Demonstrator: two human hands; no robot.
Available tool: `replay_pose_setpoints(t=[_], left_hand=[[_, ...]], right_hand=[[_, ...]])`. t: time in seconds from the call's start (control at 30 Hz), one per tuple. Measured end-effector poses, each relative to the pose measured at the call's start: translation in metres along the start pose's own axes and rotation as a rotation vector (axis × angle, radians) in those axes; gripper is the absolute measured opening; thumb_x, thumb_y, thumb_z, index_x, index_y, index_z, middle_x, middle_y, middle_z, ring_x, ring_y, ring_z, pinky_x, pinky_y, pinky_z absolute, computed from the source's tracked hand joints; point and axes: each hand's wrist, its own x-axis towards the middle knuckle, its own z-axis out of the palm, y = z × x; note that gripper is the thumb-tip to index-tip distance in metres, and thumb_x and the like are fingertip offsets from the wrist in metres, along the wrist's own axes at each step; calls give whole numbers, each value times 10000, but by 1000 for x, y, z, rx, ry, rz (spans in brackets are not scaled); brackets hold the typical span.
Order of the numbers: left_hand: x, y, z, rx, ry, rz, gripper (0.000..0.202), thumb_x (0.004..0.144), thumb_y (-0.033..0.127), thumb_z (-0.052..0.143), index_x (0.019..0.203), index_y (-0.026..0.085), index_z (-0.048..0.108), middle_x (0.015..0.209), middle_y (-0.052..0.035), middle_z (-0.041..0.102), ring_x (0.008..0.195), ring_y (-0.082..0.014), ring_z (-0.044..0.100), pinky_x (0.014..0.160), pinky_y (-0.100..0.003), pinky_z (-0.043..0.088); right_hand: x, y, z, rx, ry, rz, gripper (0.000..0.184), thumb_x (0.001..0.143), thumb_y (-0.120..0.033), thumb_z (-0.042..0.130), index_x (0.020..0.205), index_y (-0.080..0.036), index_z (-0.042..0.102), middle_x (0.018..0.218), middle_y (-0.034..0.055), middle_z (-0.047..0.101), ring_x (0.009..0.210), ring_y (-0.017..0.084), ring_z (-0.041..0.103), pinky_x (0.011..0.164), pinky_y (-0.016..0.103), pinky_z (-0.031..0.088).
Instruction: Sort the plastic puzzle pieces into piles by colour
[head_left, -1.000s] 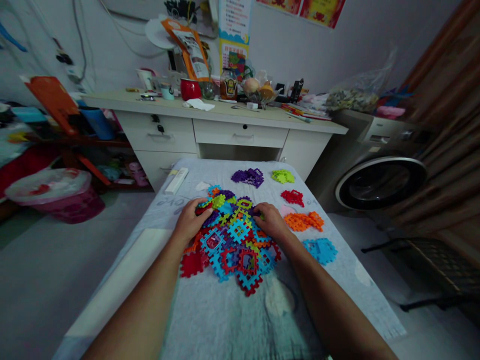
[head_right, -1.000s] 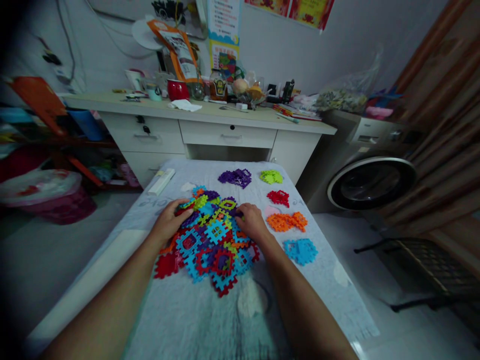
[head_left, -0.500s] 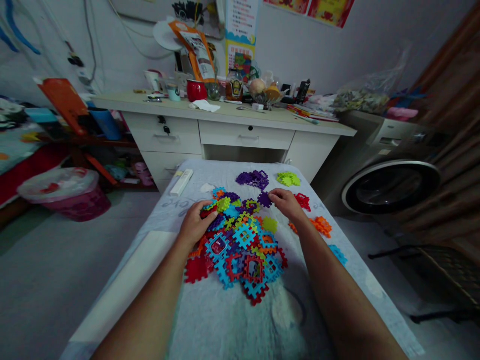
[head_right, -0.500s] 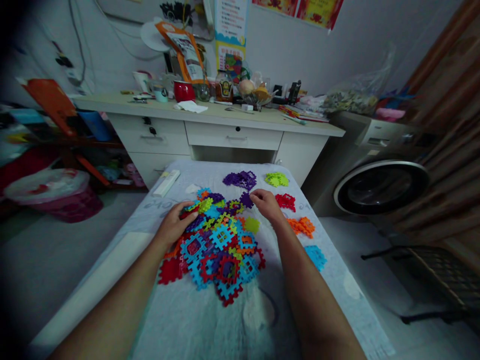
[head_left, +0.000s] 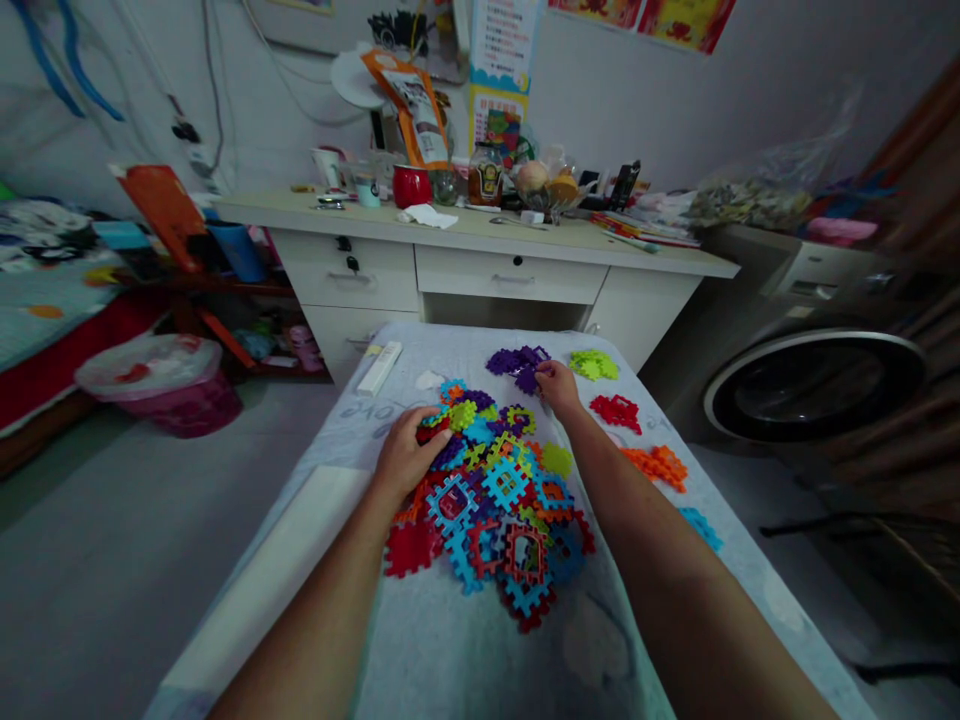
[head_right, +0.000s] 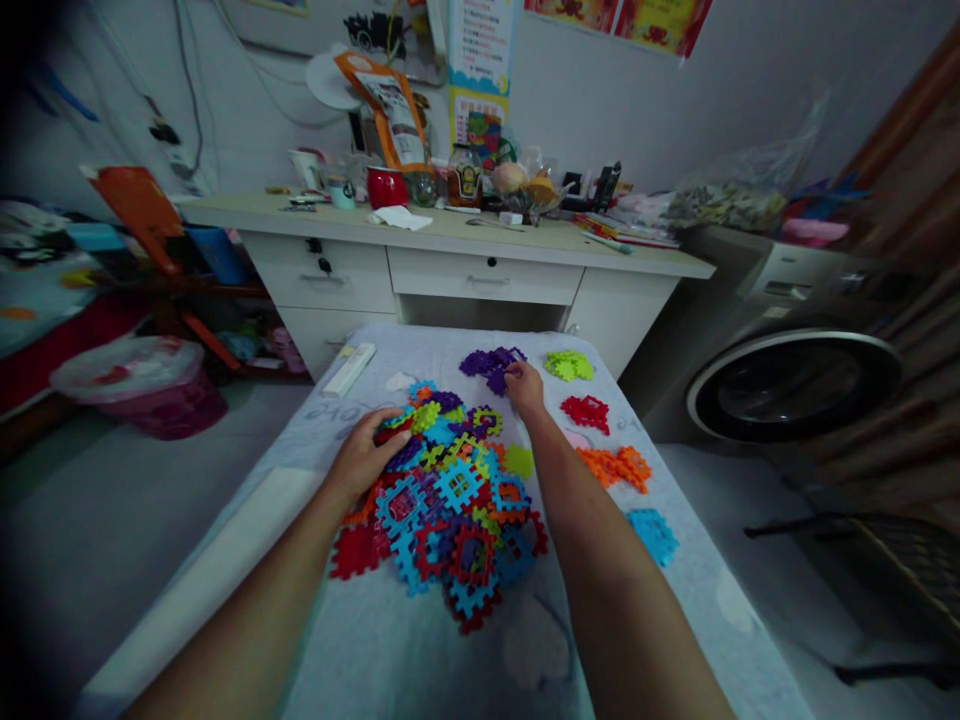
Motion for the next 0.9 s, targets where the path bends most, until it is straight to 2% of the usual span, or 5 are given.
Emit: replay_pose_setpoints(t=[0.27, 0.4, 0.57, 0.73, 0.9], left_hand=[[-1, -3, 1, 2, 15, 12, 398, 783, 457, 628, 1102, 220, 637, 1171, -61, 640, 1118, -246, 587, 1013, -408, 437], [-1, -3, 1, 2, 8, 5, 402, 782, 456, 627, 1106, 219, 635, 1176, -63, 638, 1126, -247, 584, 1021, -408, 431], [0, -3, 0, 6, -4, 2, 409, 778, 451, 625, 1109, 211, 633, 1184, -70, 635, 1134, -251, 579, 1036, -421, 418], [0, -2, 0, 15, -5, -3, 413, 774, 455, 625, 1108, 212, 633, 1173, -71, 637, 1121, -254, 584, 1024, -428, 428], [-1, 1, 0, 9, -3, -1, 397, 779, 457, 616, 1095, 217, 631, 1160, -63, 641, 1117, -248, 587, 1025, -414, 426]], right_hand=[[2, -6, 10, 166, -18, 27, 328, 718, -204, 533, 1042, -185, 573, 769, -17, 596, 651, 124, 584, 560, 228, 512], [-11, -5, 0, 241, -41, 3, 281, 699, -243, 580, 971, -176, 587, 881, 20, 612, 710, 132, 590, 574, 237, 518], [-29, 0, -23, 4, -202, -42, 222, 737, -258, 579, 933, -167, 631, 813, 19, 634, 700, 149, 603, 619, 275, 511], [-49, -7, -37, -374, -406, -179, 367, 705, -253, 704, 1059, -163, 671, 1048, 71, 675, 841, 171, 615, 807, 309, 489], [-60, -16, -37, -518, -541, -244, 414, 671, -243, 742, 1074, -172, 680, 954, 38, 673, 780, 158, 581, 711, 256, 452]])
